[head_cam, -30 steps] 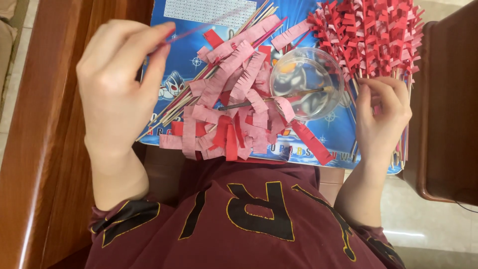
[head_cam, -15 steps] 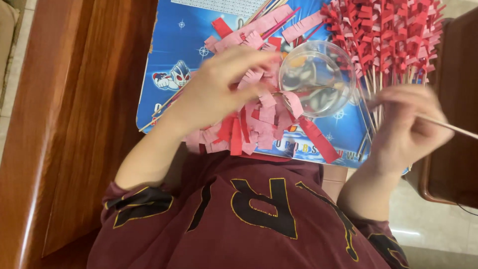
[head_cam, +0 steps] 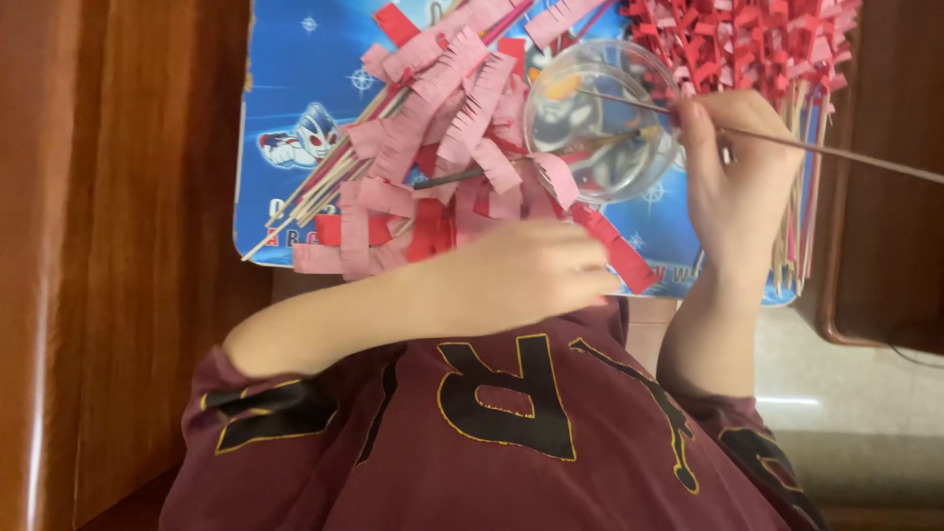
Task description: Wrapping fringed paper strips around thin wooden sticks to create artificial flowers.
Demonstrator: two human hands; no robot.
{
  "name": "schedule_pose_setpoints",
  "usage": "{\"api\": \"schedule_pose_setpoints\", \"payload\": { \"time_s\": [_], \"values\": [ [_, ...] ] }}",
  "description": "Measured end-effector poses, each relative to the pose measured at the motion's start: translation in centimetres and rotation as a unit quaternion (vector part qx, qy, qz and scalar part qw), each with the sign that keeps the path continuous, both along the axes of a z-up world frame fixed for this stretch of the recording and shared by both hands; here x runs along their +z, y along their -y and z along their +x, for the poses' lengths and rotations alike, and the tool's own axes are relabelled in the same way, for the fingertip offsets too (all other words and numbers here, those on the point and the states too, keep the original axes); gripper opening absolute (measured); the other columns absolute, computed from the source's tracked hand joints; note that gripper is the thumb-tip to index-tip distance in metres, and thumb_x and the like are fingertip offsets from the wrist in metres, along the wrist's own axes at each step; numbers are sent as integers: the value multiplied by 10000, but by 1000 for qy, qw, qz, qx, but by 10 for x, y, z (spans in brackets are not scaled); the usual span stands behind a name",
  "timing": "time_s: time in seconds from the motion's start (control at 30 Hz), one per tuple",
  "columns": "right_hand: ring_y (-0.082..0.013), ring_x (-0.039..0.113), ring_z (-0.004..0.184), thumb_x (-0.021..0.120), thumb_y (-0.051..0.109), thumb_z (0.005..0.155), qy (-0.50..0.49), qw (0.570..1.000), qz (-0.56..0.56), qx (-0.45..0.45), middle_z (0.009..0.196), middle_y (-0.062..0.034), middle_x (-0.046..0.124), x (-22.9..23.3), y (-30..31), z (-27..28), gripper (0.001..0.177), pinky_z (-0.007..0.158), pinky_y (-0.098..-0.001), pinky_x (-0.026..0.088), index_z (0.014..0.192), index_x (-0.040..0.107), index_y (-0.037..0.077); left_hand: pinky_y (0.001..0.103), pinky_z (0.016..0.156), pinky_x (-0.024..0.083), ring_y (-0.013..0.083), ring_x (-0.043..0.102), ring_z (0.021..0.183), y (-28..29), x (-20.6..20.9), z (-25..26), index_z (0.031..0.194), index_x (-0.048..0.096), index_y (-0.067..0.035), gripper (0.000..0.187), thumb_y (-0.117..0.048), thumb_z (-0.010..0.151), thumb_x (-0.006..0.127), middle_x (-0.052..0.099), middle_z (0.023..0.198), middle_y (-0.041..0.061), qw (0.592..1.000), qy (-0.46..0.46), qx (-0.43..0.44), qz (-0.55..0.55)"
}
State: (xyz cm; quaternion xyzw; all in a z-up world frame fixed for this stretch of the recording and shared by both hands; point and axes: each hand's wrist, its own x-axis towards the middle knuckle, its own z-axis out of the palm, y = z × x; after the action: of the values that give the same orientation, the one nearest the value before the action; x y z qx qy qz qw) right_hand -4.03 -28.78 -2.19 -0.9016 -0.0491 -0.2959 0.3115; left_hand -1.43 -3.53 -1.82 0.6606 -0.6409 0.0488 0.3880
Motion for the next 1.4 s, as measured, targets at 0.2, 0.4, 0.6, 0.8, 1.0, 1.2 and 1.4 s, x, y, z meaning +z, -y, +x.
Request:
{"api": "schedule_pose_setpoints", "payload": {
  "time_s": [0.2, 0.4, 0.6, 0.8, 1.0, 1.2, 1.4],
  "values": [
    [-141, 664, 853, 624, 14, 1170, -19, 992, 127, 14, 1016, -108, 691, 3, 3, -3, 142, 761, -255, 511, 1093, 721, -56, 358, 811, 553, 229, 644, 946, 76, -67, -29, 821, 700, -44, 113, -132, 752, 690, 647, 915, 63, 990, 105, -45, 87],
    [-144, 643, 831, 620, 32, 1193, -4, 992, 126, 26, 1016, -123, 676, 1, 10, -3, 190, 740, -240, 498, 1083, 724, -83, 327, 800, 520, 212, 622, 916, 84, -79, -39, 810, 725, -18, 142, -135, 742, 680, 641, 876, 50, 978, 189, 65, 67],
    [-167, 645, 844, 619, 18, 1157, 11, 997, 78, 18, 1000, -127, 675, 15, -1, 3, 164, 730, -267, 495, 1073, 723, -77, 350, 802, 502, 222, 603, 892, 75, -73, -34, 807, 722, -17, 140, -139, 747, 686, 637, 850, 50, 980, 182, 62, 52],
    [-150, 643, 827, 638, -9, 1147, -3, 999, 48, -6, 983, -117, 683, -2, 11, 2, 148, 706, -254, 480, 1065, 744, -73, 318, 797, 490, 198, 609, 891, 79, -80, -31, 879, 736, -14, 203, -158, 754, 669, 655, 887, 57, 972, 204, 111, 31],
    [-116, 653, 830, 607, 41, 1202, 13, 982, 186, 16, 1006, -87, 690, -5, 13, -2, 193, 718, -220, 496, 1082, 701, -77, 330, 765, 505, 203, 615, 891, 82, -82, -30, 998, 707, 27, 247, -149, 829, 671, 652, 876, 50, 969, 228, 83, 51],
    [-110, 661, 807, 594, 69, 1223, 13, 975, 223, 2, 1001, -93, 702, -3, 21, -6, 215, 730, -211, 500, 1103, 691, -80, 344, 807, 511, 221, 641, 901, 68, -37, -6, 1204, 709, 29, 328, -98, 902, 709, 678, 924, 83, 986, -135, 78, -61],
    [-111, 661, 776, 597, 83, 1228, 11, 968, 249, -25, 966, -112, 716, -13, 38, -11, 224, 709, -213, 511, 1111, 680, -89, 266, 794, 545, 96, 655, 932, 1, -12, 53, 1163, 744, 17, 202, -79, 985, 727, 704, 1056, 20, 850, -496, 112, -139]
  ]
}}
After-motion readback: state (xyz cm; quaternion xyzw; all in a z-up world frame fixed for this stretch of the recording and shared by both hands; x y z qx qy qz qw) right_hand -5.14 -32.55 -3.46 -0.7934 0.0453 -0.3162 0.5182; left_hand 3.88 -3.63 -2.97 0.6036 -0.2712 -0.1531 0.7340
